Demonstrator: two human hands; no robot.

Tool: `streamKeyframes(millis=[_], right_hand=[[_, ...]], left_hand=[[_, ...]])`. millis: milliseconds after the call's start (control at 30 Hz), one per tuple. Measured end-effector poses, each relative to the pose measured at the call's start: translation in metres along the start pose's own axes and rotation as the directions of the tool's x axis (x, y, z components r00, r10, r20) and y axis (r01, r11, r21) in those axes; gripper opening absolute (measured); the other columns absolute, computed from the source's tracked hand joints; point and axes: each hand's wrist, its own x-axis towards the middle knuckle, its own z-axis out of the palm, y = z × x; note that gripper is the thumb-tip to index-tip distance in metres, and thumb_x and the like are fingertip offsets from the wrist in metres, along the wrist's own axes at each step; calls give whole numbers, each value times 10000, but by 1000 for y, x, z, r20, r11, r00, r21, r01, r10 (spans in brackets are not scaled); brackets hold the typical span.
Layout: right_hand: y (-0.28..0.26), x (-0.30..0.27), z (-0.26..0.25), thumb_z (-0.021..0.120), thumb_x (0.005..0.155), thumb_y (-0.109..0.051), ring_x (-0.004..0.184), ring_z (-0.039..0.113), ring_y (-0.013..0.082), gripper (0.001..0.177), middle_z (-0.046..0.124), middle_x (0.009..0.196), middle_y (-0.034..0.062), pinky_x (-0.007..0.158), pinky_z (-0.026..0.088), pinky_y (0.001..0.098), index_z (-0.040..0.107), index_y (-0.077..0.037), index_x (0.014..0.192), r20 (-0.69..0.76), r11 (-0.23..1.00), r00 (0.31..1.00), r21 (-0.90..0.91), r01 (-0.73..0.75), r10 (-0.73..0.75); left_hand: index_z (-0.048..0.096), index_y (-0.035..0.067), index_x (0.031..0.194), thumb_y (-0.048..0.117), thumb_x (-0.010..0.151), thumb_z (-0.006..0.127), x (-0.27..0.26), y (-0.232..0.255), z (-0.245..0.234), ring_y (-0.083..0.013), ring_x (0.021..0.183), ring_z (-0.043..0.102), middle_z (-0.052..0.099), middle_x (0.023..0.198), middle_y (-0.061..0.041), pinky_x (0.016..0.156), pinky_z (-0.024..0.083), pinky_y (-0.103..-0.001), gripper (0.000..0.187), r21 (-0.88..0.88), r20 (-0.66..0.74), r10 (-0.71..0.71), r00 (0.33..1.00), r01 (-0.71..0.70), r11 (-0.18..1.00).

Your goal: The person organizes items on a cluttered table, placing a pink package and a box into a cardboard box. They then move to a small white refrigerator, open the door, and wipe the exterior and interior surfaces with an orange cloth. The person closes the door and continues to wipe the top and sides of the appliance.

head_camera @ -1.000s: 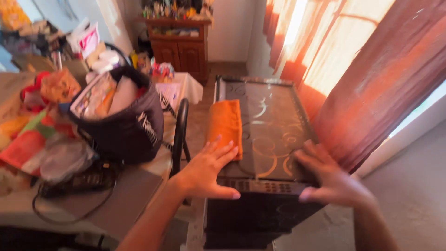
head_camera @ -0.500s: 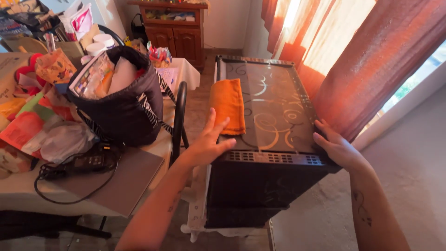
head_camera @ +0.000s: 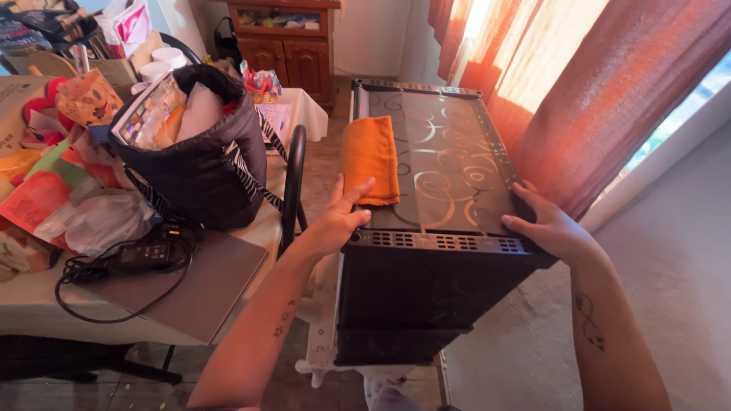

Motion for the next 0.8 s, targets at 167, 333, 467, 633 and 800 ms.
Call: streamKeyframes(millis=[167, 333, 467, 633, 800], right_hand=[[6, 4, 0, 792, 836, -282, 1539, 183, 428, 866, 187, 1671, 311, 1270, 147, 508, 400, -44, 1570, 22, 999, 999, -23, -34, 34], [16, 14, -1, 868, 768, -343, 1532, 194, 436, 975, 162, 1682, 293, 1272, 167, 514, 392, -91, 1581, 53, 994, 998, -104, -37, 43], [22, 28, 2, 936, 717, -347, 1541, 183, 417, 1052, 140, 1696, 257, 1272, 163, 505, 389, -155, 1594, 70, 991, 995, -122, -59, 68], [21, 66, 7, 910, 707, -385, 1583, 160, 220, 1055, 138, 1725, 121, 1277, 132, 386, 365, -202, 1592, 63, 987, 991, -118, -110, 118], [0, 109, 13, 815, 730, -310, 1576, 184, 80, 1029, 143, 1741, -67, 1277, 176, 324, 281, -98, 1584, 105, 996, 991, 36, -81, 77]], left_hand=[[579, 379, 1477, 298, 891, 718, -1, 7, -14, -502, 1515, 175, -94, 1723, -197, 1259, 207, -533, 608, 209, 0, 1, 1000, -1, 978], [608, 361, 1441, 345, 849, 735, 0, 13, -19, -530, 1470, 260, -29, 1711, -245, 1239, 282, -539, 605, 272, 16, 60, 998, -62, 960], [614, 398, 1433, 356, 846, 738, 12, 12, -30, -482, 1477, 280, -26, 1721, -198, 1238, 292, -513, 602, 276, 32, 27, 999, -35, 960], [606, 344, 1445, 307, 866, 696, 44, 9, -43, -342, 1551, 190, -120, 1712, -192, 1232, 244, -420, 587, 229, 49, 5, 999, -16, 973], [571, 330, 1468, 285, 879, 656, 89, 3, -66, -246, 1586, 233, -176, 1711, -179, 1220, 244, -361, 597, 244, 57, -10, 998, -4, 970]])
